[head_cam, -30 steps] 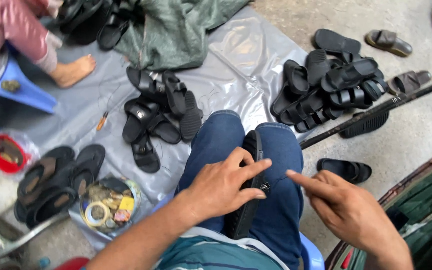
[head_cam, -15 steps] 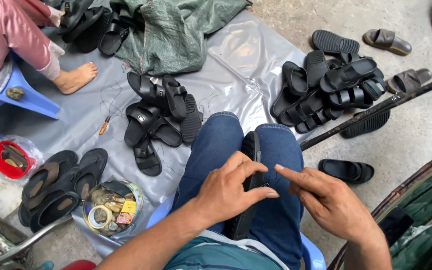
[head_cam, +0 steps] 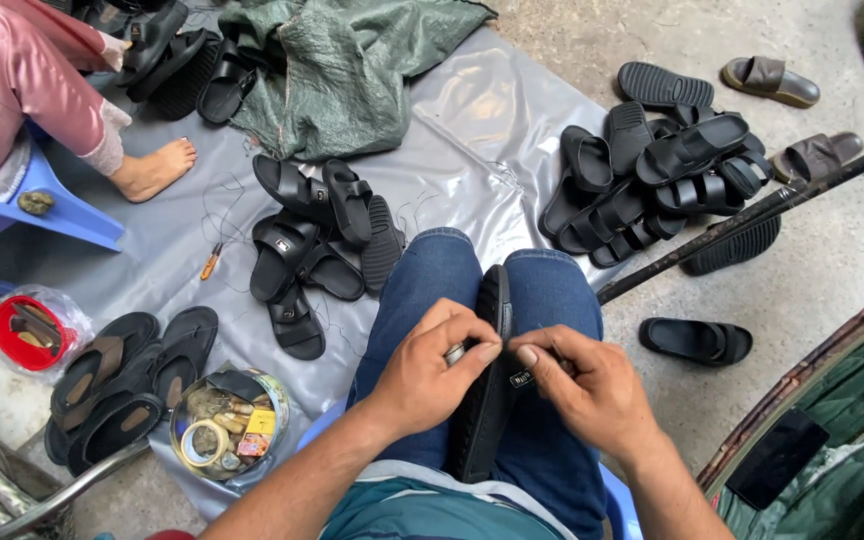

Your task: A person is hand-sewing the sole of a black sandal using a needle and thick thread while sitting on the floor.

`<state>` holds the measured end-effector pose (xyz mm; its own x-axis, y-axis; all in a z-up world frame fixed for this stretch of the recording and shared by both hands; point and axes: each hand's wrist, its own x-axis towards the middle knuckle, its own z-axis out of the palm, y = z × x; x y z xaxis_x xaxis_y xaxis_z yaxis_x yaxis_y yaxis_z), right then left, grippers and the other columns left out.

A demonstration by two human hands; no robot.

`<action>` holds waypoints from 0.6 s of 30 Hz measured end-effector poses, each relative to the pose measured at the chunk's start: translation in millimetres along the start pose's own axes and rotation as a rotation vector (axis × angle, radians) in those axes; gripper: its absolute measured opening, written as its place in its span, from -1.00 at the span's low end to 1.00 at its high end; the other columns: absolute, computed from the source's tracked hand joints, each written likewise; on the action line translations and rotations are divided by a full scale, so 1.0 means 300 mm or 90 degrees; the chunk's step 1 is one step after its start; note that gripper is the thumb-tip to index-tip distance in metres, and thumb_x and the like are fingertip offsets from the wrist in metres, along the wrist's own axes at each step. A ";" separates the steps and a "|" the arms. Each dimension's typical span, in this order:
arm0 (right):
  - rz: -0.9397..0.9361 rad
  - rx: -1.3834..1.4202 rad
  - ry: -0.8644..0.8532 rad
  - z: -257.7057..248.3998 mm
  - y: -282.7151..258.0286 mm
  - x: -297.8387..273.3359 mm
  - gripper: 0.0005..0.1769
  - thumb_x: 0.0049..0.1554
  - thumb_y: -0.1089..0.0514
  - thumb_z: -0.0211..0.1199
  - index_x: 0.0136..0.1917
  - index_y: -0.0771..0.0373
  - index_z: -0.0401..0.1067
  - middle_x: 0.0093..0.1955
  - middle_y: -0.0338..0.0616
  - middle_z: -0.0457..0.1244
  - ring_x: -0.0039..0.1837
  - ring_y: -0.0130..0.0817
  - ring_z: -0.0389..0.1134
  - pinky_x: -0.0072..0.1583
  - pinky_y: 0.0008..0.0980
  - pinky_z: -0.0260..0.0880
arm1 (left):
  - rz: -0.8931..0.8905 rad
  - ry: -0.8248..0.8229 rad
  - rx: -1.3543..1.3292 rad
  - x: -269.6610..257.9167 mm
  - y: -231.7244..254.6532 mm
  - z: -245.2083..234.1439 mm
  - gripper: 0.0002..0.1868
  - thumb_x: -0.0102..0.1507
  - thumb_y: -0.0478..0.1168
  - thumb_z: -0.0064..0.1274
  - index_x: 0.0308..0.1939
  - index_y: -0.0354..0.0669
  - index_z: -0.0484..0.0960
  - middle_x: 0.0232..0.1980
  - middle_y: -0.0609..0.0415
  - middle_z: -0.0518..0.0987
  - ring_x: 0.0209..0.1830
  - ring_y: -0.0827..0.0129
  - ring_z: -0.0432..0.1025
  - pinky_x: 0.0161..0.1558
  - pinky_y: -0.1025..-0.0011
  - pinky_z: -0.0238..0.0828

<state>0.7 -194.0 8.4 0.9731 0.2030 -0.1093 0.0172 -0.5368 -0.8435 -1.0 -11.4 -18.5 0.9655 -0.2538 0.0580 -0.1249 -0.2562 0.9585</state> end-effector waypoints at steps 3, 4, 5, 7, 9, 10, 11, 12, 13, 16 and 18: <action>0.011 0.022 -0.165 0.003 -0.023 -0.012 -0.71 -0.01 0.06 0.16 -0.46 0.24 0.45 -0.59 -0.31 0.23 -0.55 -0.54 0.08 -0.47 -0.53 0.09 | 0.040 -0.035 -0.030 -0.027 0.003 -0.028 -0.91 0.13 -0.34 -0.08 -0.31 -0.15 0.51 -0.21 0.11 0.37 -0.32 0.47 0.28 -0.30 0.55 0.24; 0.012 0.024 -0.160 0.006 -0.027 -0.019 -0.71 -0.01 0.06 0.16 -0.46 0.24 0.45 -0.59 -0.31 0.23 -0.55 -0.54 0.08 -0.47 -0.53 0.09 | 0.042 -0.040 -0.029 -0.034 0.004 -0.034 -0.91 0.13 -0.34 -0.08 -0.31 -0.15 0.51 -0.21 0.11 0.37 -0.32 0.47 0.28 -0.30 0.55 0.24; -0.035 -0.112 -0.048 0.002 -0.030 -0.029 -0.78 -0.03 0.07 0.17 -0.41 0.19 0.47 -0.51 -0.35 0.23 -0.54 -0.50 0.10 -0.45 -0.50 0.11 | 0.065 -0.041 0.043 -0.048 0.006 -0.029 -0.93 0.10 -0.32 -0.02 -0.34 -0.10 0.52 -0.13 0.12 0.39 -0.51 0.51 0.24 -0.47 0.56 0.23; -0.082 -0.247 0.060 0.012 -0.023 -0.044 -0.85 -0.05 0.07 0.19 -0.36 0.14 0.49 -0.43 -0.39 0.24 -0.52 -0.46 0.13 -0.43 -0.47 0.13 | 0.085 -0.041 0.112 -0.068 0.000 -0.020 -0.92 0.08 -0.31 0.04 -0.36 -0.05 0.54 -0.04 0.13 0.40 -0.70 0.54 0.21 -0.64 0.57 0.22; 0.017 -0.440 -0.040 0.032 -0.002 -0.052 -0.80 -0.05 -0.11 0.18 -0.26 -0.02 0.47 -0.34 -0.38 0.22 -0.43 -0.32 0.28 -0.32 -0.35 0.31 | 0.203 -0.028 0.226 -0.069 -0.010 -0.011 -0.95 0.09 -0.30 0.02 -0.37 -0.11 0.52 -0.01 0.04 0.38 -0.65 0.47 0.28 -0.61 0.53 0.31; 0.013 -0.440 -0.035 0.031 0.003 -0.045 -0.80 -0.05 -0.11 0.18 -0.26 -0.02 0.47 -0.34 -0.38 0.22 -0.43 -0.32 0.28 -0.32 -0.35 0.31 | 0.207 -0.027 0.229 -0.067 -0.010 -0.013 -0.95 0.09 -0.30 0.02 -0.37 -0.11 0.52 -0.01 0.04 0.38 -0.65 0.47 0.28 -0.61 0.53 0.31; 0.013 -0.374 -0.053 0.031 0.008 -0.046 -0.85 -0.07 -0.04 0.20 -0.30 0.01 0.46 -0.38 -0.38 0.22 -0.43 -0.36 0.26 -0.33 -0.38 0.28 | 0.192 -0.032 0.228 -0.071 -0.010 -0.012 -0.94 0.08 -0.30 0.02 -0.37 -0.10 0.52 0.00 0.04 0.38 -0.65 0.45 0.30 -0.60 0.51 0.32; 0.013 -0.308 -0.070 0.031 0.013 -0.045 -0.90 -0.10 0.03 0.21 -0.34 0.04 0.46 -0.42 -0.37 0.22 -0.43 -0.39 0.24 -0.33 -0.42 0.24 | 0.177 -0.037 0.227 -0.074 -0.010 -0.012 -0.93 0.07 -0.31 0.02 -0.36 -0.09 0.52 0.01 0.04 0.38 -0.65 0.43 0.31 -0.59 0.49 0.33; 0.012 -0.308 -0.068 0.000 0.042 -0.045 -0.90 -0.10 0.03 0.21 -0.34 0.04 0.46 -0.42 -0.37 0.22 -0.43 -0.39 0.24 -0.33 -0.42 0.24 | 0.180 -0.038 0.228 -0.072 -0.008 -0.019 -0.93 0.07 -0.31 0.02 -0.36 -0.09 0.52 0.01 0.04 0.38 -0.65 0.43 0.31 -0.59 0.49 0.33; 0.157 0.263 -0.055 -0.081 0.110 -0.038 -0.87 -0.11 0.35 0.23 -0.28 0.41 0.57 -0.34 -0.16 0.29 -0.41 -0.47 0.15 -0.35 -0.52 0.10 | 0.135 -0.054 0.200 -0.077 -0.002 -0.039 -0.95 0.07 -0.29 0.02 -0.39 -0.07 0.54 0.04 0.05 0.37 -0.69 0.47 0.30 -0.59 0.50 0.32; 0.078 0.255 0.361 -0.123 0.128 -0.031 -0.91 0.16 0.18 0.07 -0.10 0.24 0.34 -0.46 -0.30 0.09 -0.50 -0.61 0.01 -0.47 -0.66 -0.04 | 0.126 -0.075 0.166 -0.075 0.004 -0.058 -0.96 0.09 -0.31 -0.01 -0.38 -0.11 0.52 0.06 0.01 0.38 -0.71 0.51 0.26 -0.62 0.54 0.27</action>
<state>1.0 -246.8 -3.7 0.9341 -0.3565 -0.0174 -0.0806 -0.1631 -0.9833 -18.9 10.2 -13.9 0.8853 -0.4251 0.1884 -0.3763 -0.4172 0.8272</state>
